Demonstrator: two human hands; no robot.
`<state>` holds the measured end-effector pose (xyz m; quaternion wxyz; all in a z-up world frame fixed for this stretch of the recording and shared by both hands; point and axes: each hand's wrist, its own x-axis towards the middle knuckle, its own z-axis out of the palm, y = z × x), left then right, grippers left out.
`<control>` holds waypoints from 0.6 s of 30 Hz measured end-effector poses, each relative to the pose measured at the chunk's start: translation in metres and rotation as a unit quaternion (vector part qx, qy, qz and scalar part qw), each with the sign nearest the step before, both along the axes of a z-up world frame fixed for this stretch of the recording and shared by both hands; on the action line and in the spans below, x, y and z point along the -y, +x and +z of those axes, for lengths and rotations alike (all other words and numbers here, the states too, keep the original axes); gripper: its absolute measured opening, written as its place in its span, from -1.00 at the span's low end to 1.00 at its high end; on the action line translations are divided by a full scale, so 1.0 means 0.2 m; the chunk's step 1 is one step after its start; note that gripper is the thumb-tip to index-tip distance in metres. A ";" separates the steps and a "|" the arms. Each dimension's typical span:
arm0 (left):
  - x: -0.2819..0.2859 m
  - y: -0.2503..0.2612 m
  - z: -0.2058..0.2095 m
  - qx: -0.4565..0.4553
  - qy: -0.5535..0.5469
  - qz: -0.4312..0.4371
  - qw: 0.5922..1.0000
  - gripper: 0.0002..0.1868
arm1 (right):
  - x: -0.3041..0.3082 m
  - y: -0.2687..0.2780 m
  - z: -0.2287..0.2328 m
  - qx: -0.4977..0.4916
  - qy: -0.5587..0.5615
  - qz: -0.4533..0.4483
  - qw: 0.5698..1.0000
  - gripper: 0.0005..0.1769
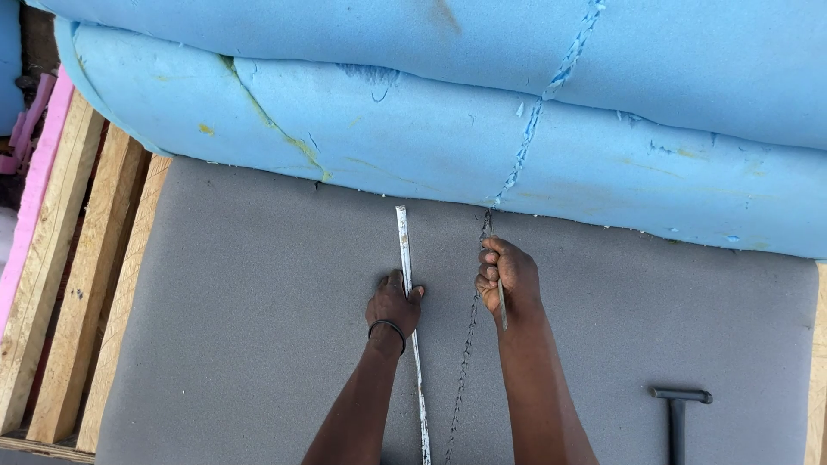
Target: Measuring and marking blue upholstery foam with a tape measure and a metal rod on a wooden frame.
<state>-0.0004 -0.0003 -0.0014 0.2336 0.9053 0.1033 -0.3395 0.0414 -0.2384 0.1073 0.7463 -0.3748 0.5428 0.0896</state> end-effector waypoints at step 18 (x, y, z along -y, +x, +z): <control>-0.03 0.01 -0.01 -0.015 -0.017 -0.008 1.000 -0.28 | 0.06 0.08 -0.09 -0.002 0.033 -0.020 0.999 -0.92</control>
